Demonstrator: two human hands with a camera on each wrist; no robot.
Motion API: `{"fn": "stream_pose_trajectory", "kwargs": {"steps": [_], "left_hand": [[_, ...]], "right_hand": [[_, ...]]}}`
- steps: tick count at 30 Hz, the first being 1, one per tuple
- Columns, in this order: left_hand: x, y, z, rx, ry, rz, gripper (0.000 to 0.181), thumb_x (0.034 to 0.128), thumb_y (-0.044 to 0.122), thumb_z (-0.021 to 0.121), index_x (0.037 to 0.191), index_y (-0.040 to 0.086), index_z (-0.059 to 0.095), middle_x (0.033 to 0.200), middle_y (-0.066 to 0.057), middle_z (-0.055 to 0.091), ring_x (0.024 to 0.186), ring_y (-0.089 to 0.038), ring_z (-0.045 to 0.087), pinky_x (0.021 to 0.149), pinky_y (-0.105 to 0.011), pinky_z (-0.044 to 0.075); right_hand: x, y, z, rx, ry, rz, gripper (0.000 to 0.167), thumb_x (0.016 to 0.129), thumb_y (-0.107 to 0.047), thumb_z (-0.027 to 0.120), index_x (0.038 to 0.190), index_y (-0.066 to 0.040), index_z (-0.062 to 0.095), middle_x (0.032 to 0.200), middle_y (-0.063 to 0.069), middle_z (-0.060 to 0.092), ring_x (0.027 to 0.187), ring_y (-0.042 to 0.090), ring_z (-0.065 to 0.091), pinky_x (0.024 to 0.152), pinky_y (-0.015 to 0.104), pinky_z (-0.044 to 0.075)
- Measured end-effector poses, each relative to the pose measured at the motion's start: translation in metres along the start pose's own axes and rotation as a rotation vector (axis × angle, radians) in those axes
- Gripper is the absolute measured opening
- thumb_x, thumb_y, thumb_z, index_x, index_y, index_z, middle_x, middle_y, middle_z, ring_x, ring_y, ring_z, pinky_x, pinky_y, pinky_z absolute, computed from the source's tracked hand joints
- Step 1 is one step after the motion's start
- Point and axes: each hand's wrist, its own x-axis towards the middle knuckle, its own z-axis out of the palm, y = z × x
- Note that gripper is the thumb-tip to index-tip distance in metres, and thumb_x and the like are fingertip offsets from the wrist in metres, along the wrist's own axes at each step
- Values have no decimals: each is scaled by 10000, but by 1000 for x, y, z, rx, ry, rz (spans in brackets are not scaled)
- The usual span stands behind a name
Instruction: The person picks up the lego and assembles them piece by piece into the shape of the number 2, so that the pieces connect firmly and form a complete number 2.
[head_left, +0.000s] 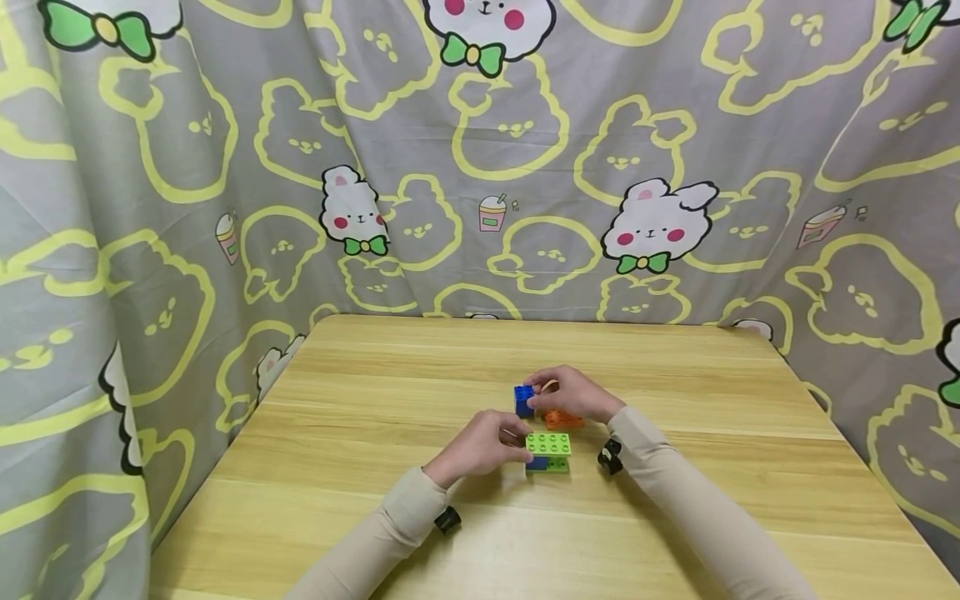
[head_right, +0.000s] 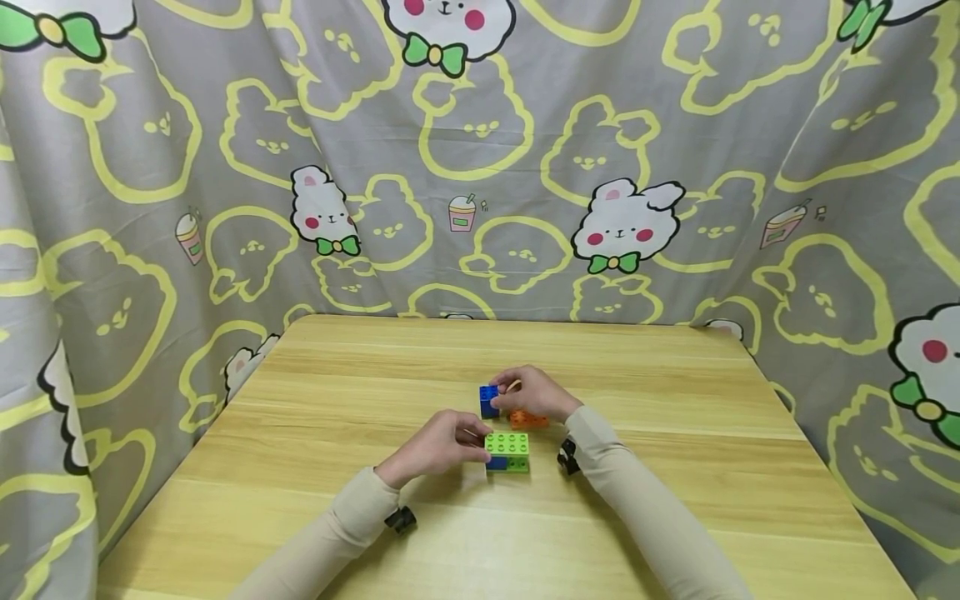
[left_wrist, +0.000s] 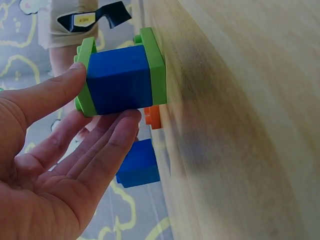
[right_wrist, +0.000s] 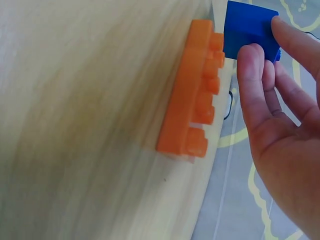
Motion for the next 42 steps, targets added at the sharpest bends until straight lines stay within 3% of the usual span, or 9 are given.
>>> {"fn": "stream_pose_trajectory", "kwargs": {"steps": [10, 22, 34, 42], "left_hand": [[-1, 1, 0, -14, 1, 6, 229, 865, 101, 822, 1076, 63, 743, 1047, -76, 760, 952, -215, 744, 847, -311, 597], [-1, 1, 0, 10, 0, 0, 203, 872, 132, 823, 1051, 76, 745, 1048, -63, 765, 965, -211, 744, 882, -372, 596], [-1, 2, 0, 1, 8, 3, 239, 864, 117, 826, 1079, 53, 744, 1054, -90, 766, 958, -227, 746, 872, -363, 597], [-1, 1, 0, -2, 3, -3, 235, 866, 116, 824, 1079, 55, 745, 1072, -89, 763, 968, -228, 745, 889, -380, 595]], "right_hand": [[-9, -4, -11, 7, 20, 1, 406, 941, -288, 763, 1290, -96, 683, 1240, 109, 683, 1036, 217, 676, 895, 381, 586], [-32, -20, -19, 48, 42, -3, 405, 963, -282, 736, 1317, -99, 661, 1200, 95, 698, 1031, 218, 666, 925, 429, 581], [-53, -19, -26, 66, 84, -65, 425, 962, -325, 734, 1325, -120, 654, 1266, 120, 667, 1090, 262, 654, 956, 500, 563], [-70, -22, -25, 24, 127, -77, 421, 947, -352, 748, 1314, -162, 670, 1296, 86, 658, 1095, 237, 661, 906, 364, 577]]}}
